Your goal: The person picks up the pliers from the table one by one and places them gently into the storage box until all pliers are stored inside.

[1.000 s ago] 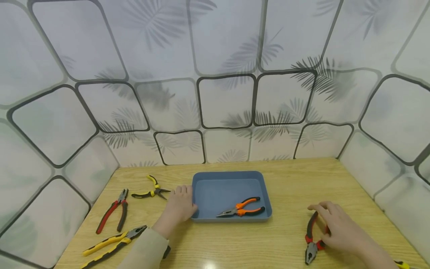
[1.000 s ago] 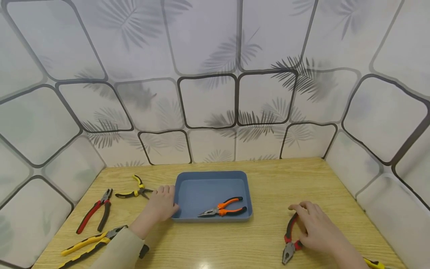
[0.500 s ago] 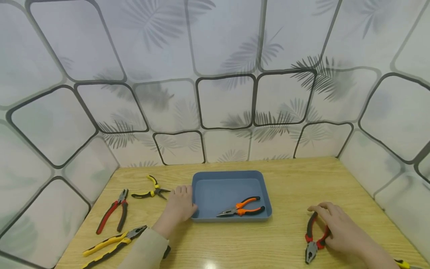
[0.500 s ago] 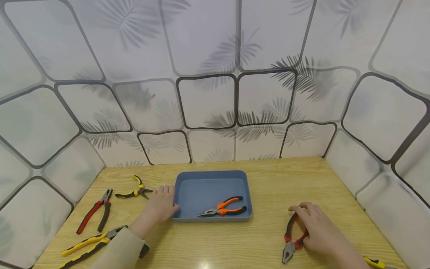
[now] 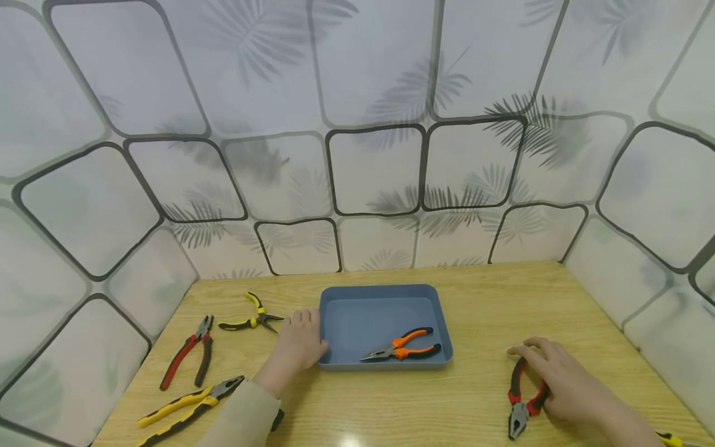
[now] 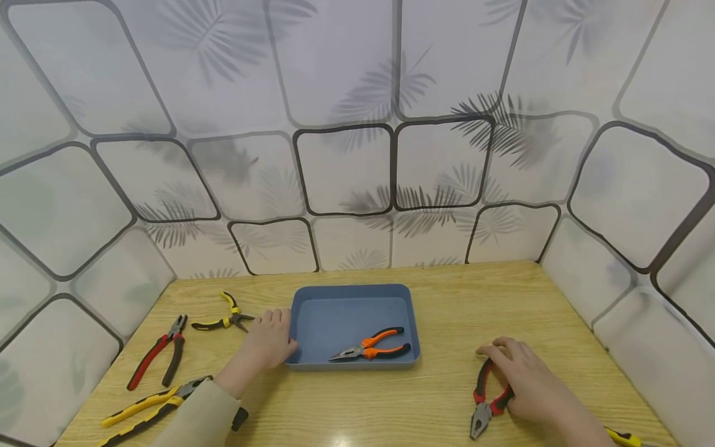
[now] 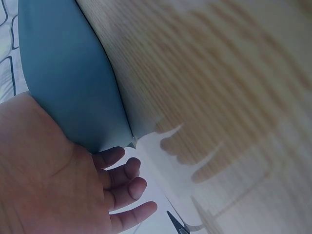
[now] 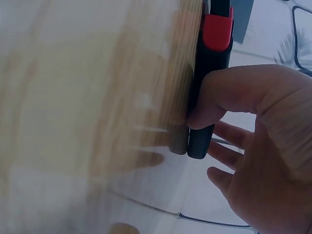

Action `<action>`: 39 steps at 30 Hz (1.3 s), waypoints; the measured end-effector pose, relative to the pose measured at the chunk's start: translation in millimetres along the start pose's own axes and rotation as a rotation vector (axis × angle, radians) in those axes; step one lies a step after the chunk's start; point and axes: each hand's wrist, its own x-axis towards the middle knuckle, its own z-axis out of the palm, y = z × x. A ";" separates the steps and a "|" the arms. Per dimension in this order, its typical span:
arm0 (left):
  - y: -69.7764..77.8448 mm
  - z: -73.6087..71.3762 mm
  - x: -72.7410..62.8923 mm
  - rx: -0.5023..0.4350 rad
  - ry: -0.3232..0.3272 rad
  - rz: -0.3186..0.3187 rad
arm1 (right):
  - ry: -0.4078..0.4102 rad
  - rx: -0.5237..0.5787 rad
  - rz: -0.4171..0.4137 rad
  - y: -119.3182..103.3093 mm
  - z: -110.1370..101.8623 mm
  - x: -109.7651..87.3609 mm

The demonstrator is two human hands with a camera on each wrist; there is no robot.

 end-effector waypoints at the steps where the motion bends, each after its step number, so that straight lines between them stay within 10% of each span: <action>1: 0.2 -0.1 -0.2 0.000 0.000 0.000 | 0.010 -0.011 -0.011 0.1 1.0 0.2; 39: 0.2 -1.2 -1.2 0.006 0.017 0.008 | 0.000 -0.045 -0.156 1.1 5.8 1.6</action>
